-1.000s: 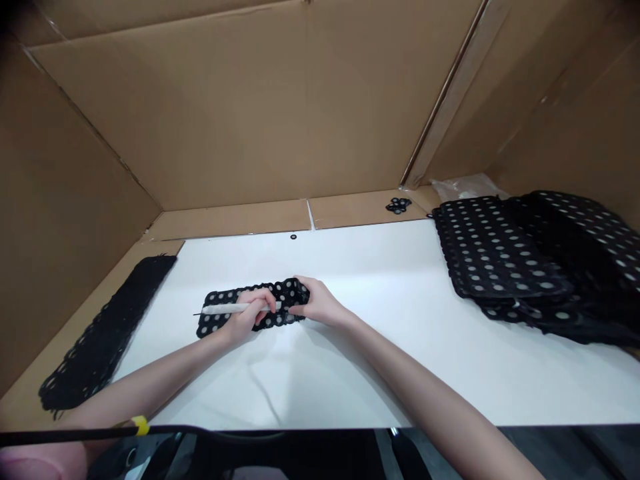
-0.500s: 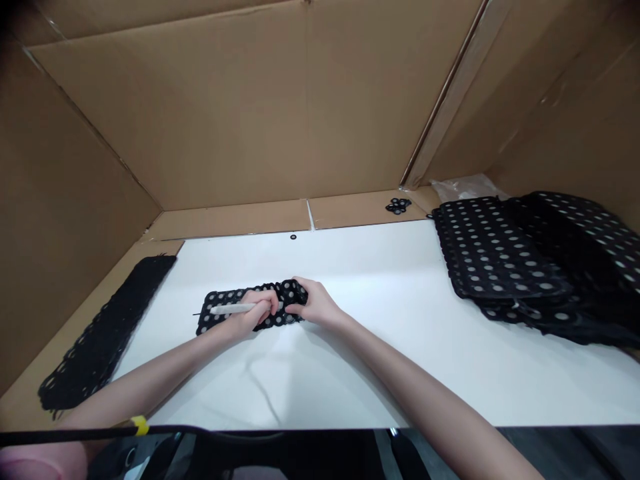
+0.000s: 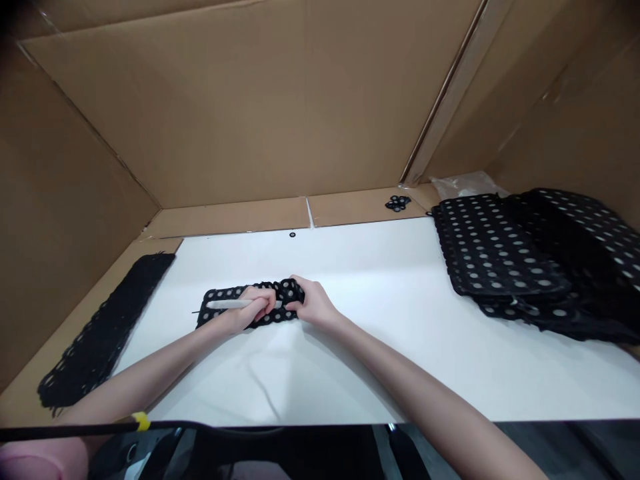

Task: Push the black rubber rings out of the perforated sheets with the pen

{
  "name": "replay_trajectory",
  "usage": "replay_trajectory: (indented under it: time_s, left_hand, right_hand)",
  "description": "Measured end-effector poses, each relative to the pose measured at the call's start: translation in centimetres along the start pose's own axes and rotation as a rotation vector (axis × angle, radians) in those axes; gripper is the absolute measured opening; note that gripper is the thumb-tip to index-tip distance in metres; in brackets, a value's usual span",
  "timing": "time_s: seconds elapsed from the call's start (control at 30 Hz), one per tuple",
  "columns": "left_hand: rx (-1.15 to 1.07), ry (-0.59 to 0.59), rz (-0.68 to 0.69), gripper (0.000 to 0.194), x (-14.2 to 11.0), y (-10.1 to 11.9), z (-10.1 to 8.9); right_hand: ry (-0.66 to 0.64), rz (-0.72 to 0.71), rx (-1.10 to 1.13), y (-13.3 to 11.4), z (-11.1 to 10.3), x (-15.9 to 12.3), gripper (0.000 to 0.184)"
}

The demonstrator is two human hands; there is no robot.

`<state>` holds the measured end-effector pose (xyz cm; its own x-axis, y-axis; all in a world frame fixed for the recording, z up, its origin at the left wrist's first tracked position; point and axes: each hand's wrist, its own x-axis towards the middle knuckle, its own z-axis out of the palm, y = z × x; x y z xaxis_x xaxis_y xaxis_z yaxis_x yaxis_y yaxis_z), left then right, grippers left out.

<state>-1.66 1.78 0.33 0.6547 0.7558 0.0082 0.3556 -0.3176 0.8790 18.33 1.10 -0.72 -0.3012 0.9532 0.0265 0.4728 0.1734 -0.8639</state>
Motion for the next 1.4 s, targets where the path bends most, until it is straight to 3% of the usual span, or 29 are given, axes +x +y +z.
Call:
replay_trajectory:
  time_s: [0.5, 0.77, 0.9, 1.03, 1.4]
  left_hand:
    - [0.093, -0.056, 0.049, 0.023, 0.1, 0.3, -0.3]
    - [0.012, -0.007, 0.019, 0.023, 0.0, 0.1, -0.1]
    - [-0.053, -0.031, 0.012, 0.021, -0.1, 0.0, -0.1]
    - [-0.093, 0.030, -0.008, 0.022, -0.2, -0.4, 0.1]
    - [-0.044, 0.053, 0.021, 0.022, -0.2, -0.5, 0.2]
  right_hand:
    - [0.005, -0.009, -0.033, -0.2, 0.1, -0.3, 0.020]
    - [-0.068, -0.070, 0.002, 0.0, -0.6, -0.3, 0.019]
    - [-0.063, -0.088, -0.048, 0.1, -0.6, -0.3, 0.017]
    - [-0.048, -0.100, -0.068, 0.0, -0.6, -0.3, 0.017]
    - [-0.086, -0.118, -0.048, 0.0, -0.9, -0.3, 0.015]
